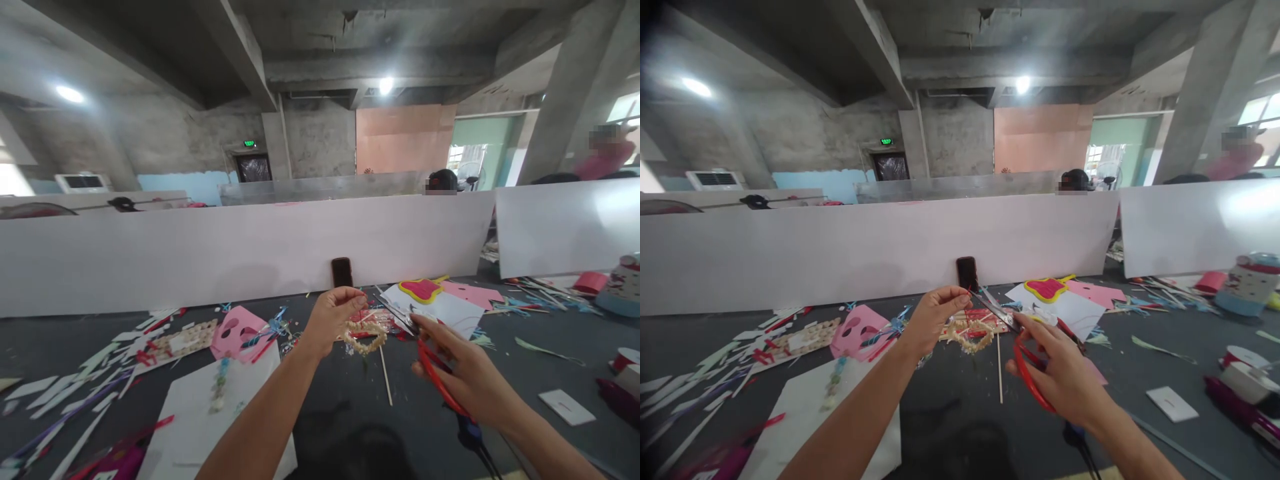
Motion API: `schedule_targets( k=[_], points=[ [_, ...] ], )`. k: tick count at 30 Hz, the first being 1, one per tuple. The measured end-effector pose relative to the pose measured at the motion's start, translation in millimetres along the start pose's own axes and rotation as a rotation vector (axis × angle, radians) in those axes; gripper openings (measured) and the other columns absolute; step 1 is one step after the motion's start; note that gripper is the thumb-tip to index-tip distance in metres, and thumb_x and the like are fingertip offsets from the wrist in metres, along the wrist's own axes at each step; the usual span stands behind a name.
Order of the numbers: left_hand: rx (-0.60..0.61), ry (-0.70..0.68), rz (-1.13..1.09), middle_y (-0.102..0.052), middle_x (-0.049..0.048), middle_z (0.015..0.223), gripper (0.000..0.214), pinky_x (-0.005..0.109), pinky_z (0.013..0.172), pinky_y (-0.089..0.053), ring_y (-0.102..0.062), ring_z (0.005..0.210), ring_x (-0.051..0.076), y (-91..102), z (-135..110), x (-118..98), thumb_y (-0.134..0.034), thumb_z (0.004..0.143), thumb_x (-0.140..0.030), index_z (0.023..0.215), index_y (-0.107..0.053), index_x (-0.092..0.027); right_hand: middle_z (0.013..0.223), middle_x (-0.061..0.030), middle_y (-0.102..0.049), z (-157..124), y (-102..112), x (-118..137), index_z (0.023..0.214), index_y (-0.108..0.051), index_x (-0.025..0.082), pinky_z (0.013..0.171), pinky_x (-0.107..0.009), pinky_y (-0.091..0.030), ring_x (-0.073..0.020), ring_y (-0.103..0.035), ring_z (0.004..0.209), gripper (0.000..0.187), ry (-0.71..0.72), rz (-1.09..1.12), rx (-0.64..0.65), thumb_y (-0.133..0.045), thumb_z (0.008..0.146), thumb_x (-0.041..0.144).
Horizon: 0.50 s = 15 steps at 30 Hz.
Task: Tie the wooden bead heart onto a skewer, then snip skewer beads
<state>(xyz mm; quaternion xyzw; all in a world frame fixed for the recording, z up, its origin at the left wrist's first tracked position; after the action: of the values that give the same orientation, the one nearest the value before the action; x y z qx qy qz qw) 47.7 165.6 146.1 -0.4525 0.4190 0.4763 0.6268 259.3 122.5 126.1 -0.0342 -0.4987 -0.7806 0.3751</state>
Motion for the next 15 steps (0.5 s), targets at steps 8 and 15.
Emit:
schedule_targets(
  k=[8,15],
  points=[
    [0.096,0.024,-0.060,-0.069,0.0017,0.074,0.021,0.027,0.073,-0.047,-0.062,0.071,0.014,-7.4,-3.2,10.5,-0.074,0.065,-0.033,0.076,-0.069,-0.016,0.121,-0.0087,-0.060,6.6,-5.8,4.9,0.132,-0.048,0.028,0.084,-0.039,-0.051,-0.0269,-0.060,0.102,0.063,0.034,-0.106,0.010,-0.063,0.075,0.049],
    [0.135,0.022,-0.022,-0.069,0.0012,0.074,0.018,0.028,0.077,-0.047,-0.062,0.073,0.015,-6.9,-8.6,11.3,-0.075,0.064,-0.029,0.075,-0.070,-0.015,0.118,-0.0070,-0.062,8.0,-9.6,4.7,0.133,-0.048,0.027,0.072,-0.032,-0.053,-0.0238,-0.063,0.092,0.060,0.024,-0.083,0.100,-0.061,0.077,0.044]
  ],
)
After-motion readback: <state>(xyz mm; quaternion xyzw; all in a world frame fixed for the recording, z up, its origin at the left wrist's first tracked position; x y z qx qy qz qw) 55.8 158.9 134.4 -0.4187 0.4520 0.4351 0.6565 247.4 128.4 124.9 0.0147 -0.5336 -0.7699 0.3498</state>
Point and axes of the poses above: each hand's wrist, its own z-axis towards the middle knuckle, its own y-axis out of the back of the hand, x = y × z, the point moved 5 cm from there along z, towards the middle knuckle
